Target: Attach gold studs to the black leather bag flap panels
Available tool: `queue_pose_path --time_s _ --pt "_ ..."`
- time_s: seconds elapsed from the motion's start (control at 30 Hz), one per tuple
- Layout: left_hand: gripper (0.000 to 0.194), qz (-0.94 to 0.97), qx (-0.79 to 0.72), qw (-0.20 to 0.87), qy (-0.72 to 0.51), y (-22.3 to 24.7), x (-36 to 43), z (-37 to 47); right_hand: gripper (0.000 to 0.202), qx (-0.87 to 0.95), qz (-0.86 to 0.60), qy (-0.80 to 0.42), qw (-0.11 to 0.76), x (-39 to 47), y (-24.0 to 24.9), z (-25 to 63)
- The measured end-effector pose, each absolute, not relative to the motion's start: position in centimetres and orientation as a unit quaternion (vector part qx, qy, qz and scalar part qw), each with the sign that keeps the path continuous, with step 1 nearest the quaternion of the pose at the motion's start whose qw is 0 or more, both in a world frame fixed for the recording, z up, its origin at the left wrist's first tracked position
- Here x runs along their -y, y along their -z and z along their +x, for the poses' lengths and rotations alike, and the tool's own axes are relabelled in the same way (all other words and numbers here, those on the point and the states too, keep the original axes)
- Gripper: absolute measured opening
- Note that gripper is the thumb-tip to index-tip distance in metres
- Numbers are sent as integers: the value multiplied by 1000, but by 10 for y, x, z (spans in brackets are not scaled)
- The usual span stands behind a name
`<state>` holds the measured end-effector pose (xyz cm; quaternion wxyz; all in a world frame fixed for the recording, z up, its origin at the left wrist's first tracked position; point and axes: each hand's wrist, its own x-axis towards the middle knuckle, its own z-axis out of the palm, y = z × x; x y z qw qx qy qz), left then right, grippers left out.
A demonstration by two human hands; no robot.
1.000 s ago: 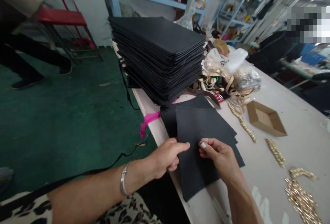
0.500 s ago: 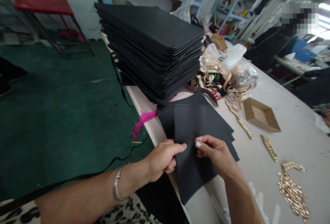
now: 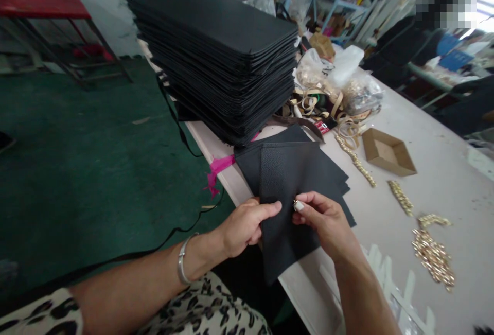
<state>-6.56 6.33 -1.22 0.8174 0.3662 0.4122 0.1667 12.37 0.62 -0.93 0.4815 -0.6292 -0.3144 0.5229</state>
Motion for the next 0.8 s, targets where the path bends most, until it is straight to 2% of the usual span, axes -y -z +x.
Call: queue_pose_path --time_s 0.27,0.47,0.63,0.8 --pt "36 447 -357 808 -141 3 -46 -69 46 295 -653 -466 519 23 -12 115" --pt "26 555 -228 787 -144 -16 -32 -57 40 314 -640 -451 537 54 -27 130" --pt "26 564 -226 779 -153 -28 -15 -33 26 331 -678 -318 574 89 -25 127" --pt "34 462 -312 821 -126 -27 2 -20 11 376 -746 -117 537 122 -27 114"
